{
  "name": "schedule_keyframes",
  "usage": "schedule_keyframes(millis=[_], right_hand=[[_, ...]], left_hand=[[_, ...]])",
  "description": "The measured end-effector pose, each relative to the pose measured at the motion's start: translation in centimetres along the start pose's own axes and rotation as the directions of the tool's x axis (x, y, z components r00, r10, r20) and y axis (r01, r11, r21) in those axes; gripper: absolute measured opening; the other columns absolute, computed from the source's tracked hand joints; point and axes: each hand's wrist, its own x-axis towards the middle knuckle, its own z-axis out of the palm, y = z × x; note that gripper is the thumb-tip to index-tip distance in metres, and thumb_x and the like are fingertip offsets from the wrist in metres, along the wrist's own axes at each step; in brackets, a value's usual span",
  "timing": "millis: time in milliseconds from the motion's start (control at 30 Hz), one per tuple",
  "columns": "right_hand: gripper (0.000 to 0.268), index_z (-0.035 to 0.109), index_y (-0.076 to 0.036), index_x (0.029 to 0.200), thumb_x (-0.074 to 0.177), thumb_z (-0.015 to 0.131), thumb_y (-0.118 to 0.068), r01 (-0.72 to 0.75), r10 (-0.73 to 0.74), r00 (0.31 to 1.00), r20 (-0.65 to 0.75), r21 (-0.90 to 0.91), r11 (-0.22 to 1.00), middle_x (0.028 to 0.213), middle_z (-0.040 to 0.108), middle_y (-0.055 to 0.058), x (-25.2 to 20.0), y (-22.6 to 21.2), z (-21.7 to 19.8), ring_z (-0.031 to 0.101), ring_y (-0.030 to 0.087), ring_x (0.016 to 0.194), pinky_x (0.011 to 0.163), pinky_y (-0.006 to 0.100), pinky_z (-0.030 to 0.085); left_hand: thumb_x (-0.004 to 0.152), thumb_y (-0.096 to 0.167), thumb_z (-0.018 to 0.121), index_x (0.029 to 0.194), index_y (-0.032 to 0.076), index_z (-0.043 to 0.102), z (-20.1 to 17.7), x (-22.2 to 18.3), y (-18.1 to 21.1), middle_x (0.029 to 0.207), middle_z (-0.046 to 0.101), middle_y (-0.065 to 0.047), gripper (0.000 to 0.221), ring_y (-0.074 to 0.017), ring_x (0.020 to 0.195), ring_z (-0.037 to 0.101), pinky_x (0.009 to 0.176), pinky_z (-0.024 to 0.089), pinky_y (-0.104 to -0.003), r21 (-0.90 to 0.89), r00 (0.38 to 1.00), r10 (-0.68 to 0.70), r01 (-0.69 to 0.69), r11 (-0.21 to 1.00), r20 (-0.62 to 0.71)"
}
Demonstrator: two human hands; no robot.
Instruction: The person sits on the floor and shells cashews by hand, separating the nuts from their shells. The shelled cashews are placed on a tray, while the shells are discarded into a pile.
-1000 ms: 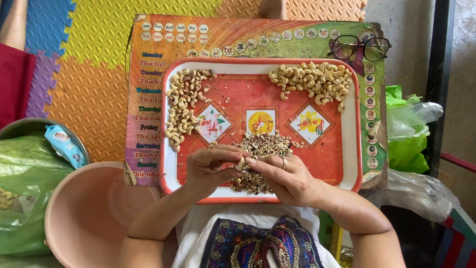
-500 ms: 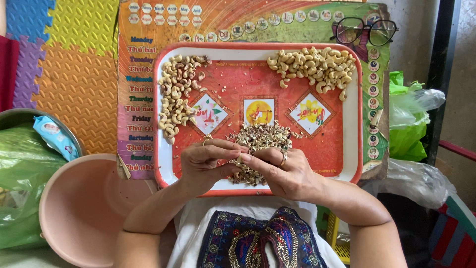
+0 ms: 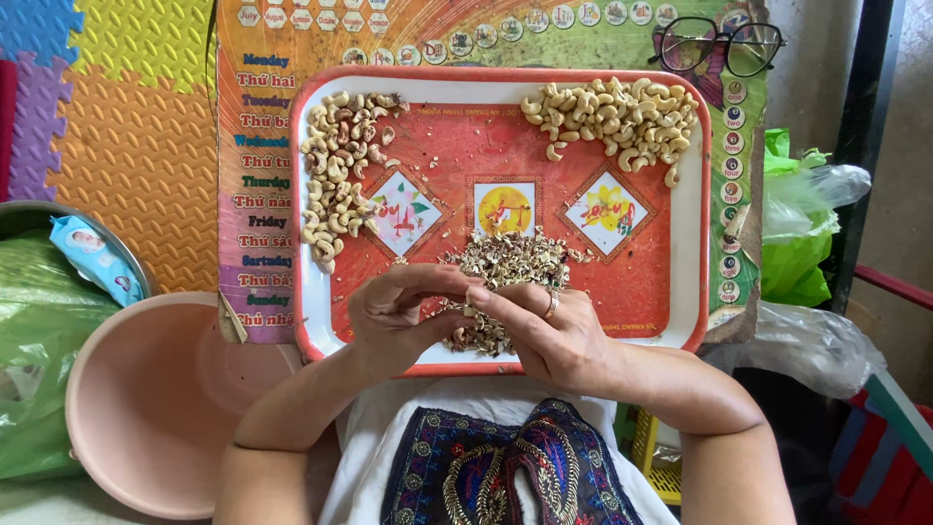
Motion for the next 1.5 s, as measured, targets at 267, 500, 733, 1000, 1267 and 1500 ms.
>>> schedule_keyframes(millis=[267,500,733,1000,1267,1500], right_hand=[[0.038,0.069,0.004,0.127,0.094,0.051,0.005,-0.079,0.083,0.996,-0.028,0.120,0.990,0.086,0.071,0.014,1.2,-0.5,0.3,0.061,0.025,0.052,0.047,0.030,0.054],[0.037,0.068,0.008,0.127,0.094,0.050,0.007,-0.070,0.076,0.997,-0.033,0.164,0.984,0.080,0.071,0.016,0.6,0.2,0.3,0.060,0.026,0.049,0.043,0.031,0.053],[0.039,0.071,0.004,0.124,0.092,0.051,0.009,-0.021,0.024,0.998,-0.050,0.055,0.998,0.082,0.069,0.017,0.8,0.0,0.5,0.061,0.028,0.051,0.045,0.034,0.054],[0.032,0.073,0.006,0.118,0.092,0.054,0.007,-0.064,0.074,0.996,-0.059,0.157,0.986,0.079,0.071,0.012,0.9,0.5,-0.7,0.064,0.024,0.053,0.047,0.030,0.055],[0.033,0.072,0.006,0.122,0.095,0.053,0.005,0.007,-0.010,1.000,0.029,0.094,0.996,0.087,0.072,0.017,1.8,0.2,-1.2,0.068,0.030,0.057,0.049,0.035,0.057],[0.038,0.071,0.001,0.128,0.098,0.048,0.001,0.015,-0.010,0.994,0.110,-0.041,0.999,0.091,0.071,0.015,1.6,0.5,-1.8,0.066,0.030,0.056,0.048,0.035,0.056]], left_hand=[[0.075,-0.015,0.083,0.122,-0.008,0.065,-0.3,-0.3,-0.7,0.109,0.078,-0.025,0.051,-0.0274,0.096,0.078,0.084,0.065,-0.039,0.032,1.000,0.004,-0.003,0.999,-0.027],[0.077,-0.015,0.080,0.125,-0.005,0.065,-0.1,0.0,-0.7,0.110,0.078,-0.025,0.051,-0.0295,0.099,0.078,0.083,0.065,-0.041,0.035,0.999,-0.004,0.006,0.999,-0.034],[0.077,-0.014,0.081,0.124,-0.005,0.066,0.7,-0.1,-0.4,0.108,0.079,-0.023,0.050,-0.0254,0.097,0.078,0.081,0.065,-0.037,0.080,0.999,0.041,-0.039,0.996,-0.033],[0.076,-0.013,0.084,0.104,-0.005,0.073,1.1,1.7,1.4,0.102,0.079,-0.021,0.031,-0.0299,0.095,0.079,0.076,0.066,-0.035,0.126,0.989,0.144,-0.141,0.982,-0.014],[0.075,-0.011,0.086,0.105,-0.004,0.075,1.0,1.5,1.4,0.102,0.075,-0.017,0.032,-0.0230,0.090,0.076,0.078,0.065,-0.032,0.169,0.988,0.155,-0.150,0.974,-0.016],[0.075,-0.012,0.086,0.113,-0.005,0.072,1.5,1.6,1.8,0.099,0.077,-0.016,0.041,-0.0182,0.083,0.076,0.075,0.065,-0.030,0.269,0.985,0.165,-0.146,0.952,-0.051]])
